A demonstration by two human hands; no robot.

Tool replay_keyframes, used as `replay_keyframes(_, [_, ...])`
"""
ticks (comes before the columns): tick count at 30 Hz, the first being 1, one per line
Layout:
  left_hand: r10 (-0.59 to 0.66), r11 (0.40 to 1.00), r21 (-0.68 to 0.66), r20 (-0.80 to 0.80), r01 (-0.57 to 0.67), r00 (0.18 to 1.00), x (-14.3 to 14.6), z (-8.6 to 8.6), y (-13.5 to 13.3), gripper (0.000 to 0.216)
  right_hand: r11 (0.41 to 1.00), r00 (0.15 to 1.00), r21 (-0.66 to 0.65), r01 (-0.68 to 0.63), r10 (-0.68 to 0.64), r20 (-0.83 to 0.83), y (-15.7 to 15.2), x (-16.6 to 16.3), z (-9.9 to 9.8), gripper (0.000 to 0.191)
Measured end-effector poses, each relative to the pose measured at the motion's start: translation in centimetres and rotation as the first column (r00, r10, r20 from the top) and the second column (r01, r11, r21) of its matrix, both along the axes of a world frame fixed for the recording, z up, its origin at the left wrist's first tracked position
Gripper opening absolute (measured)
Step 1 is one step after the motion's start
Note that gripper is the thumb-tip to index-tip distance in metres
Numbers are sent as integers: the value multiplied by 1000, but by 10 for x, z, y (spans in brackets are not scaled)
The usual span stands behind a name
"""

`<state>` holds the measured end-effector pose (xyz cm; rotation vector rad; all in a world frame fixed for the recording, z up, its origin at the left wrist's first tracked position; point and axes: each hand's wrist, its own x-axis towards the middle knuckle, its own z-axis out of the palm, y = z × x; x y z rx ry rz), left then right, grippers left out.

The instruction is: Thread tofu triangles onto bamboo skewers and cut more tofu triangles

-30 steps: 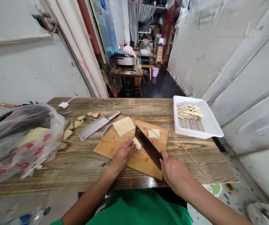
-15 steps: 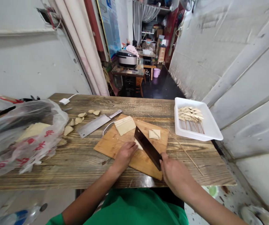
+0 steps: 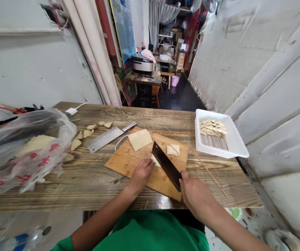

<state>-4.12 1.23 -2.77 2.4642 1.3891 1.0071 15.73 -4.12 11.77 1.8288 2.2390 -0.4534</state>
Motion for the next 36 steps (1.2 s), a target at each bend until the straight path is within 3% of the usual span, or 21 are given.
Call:
replay_keyframes(16, [2,999,-35,71,0,997,0,-1,-1,29,1000,1000,-10,2,-2,17,-1,-5,2,22])
replay_keyframes(27, [-2,1000,-24,20,2,1000,0,0,-1,29,999,998,-40,18,-15,68,2,-14,3,20])
replay_keyframes(32, [-12,1000,11,27,11,1000,0,2,0,28,998,998,-65,-27,30,49,5,-13,-8,19])
replay_keyframes(36, [-5,1000,28,35,4,999,-1,-2,1,27,999,998,-4,-43,44,53,4,-4,-24,17])
